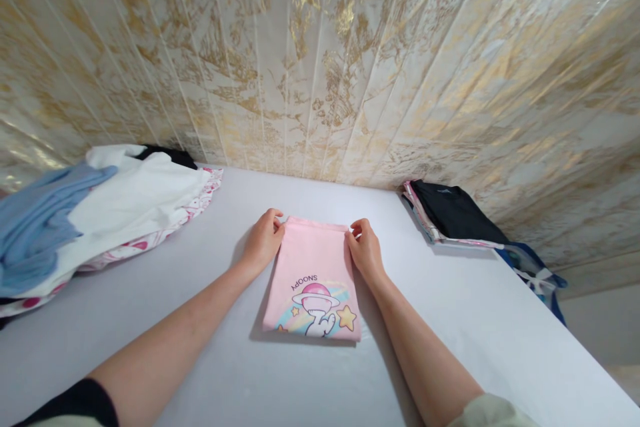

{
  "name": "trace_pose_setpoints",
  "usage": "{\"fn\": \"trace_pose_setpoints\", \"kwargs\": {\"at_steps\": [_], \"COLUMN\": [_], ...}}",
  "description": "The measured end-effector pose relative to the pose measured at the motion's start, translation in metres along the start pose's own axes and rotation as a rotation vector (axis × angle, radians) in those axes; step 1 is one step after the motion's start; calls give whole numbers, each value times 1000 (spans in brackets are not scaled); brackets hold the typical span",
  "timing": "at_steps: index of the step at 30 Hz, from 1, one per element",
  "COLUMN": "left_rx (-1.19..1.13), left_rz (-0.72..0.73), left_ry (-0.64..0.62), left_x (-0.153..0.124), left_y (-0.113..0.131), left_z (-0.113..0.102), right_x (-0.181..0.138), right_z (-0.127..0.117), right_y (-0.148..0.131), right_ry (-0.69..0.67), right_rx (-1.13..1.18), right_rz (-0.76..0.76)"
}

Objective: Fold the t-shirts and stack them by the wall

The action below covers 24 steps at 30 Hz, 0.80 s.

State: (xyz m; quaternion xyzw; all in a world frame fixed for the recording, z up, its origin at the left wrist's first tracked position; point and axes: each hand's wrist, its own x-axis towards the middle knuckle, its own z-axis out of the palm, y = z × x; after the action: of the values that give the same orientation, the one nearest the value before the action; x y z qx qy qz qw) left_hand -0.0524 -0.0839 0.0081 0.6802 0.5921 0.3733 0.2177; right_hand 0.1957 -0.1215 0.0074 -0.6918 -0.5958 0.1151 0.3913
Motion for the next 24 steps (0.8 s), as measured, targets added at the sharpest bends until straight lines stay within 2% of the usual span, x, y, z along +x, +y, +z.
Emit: {"fn": "trace_pose_setpoints", "kwargs": {"at_steps": [4,7,9,13,16,19,24], "left_rx": [86,183,243,222,106,184,356], "left_rz": [151,338,371,304,204,86,51], "left_ry": [59,-9,-61,-75,-4,41,-74], "left_x": [-7,-12,-12,-8,-3,-1,-1], "left_y": [4,9,10,1,-7,-7,6], "left_z": [-1,-3,-2,2,3,2,-2], "right_x": [-5,-10,-11,-9,-7,-4,-1], "right_z": [-2,-4,-5,-6,-6,-6,-7], "right_y": [-4,-10,-12,-9,-5,-3,-5], "right_ry": [7,-33,-69,-91,-55,-43,-152], "right_rx": [-14,-98,-174,-222,-189,-213,-270], "right_rz": [-91,-117,-91,-38,-9,5,13]}}
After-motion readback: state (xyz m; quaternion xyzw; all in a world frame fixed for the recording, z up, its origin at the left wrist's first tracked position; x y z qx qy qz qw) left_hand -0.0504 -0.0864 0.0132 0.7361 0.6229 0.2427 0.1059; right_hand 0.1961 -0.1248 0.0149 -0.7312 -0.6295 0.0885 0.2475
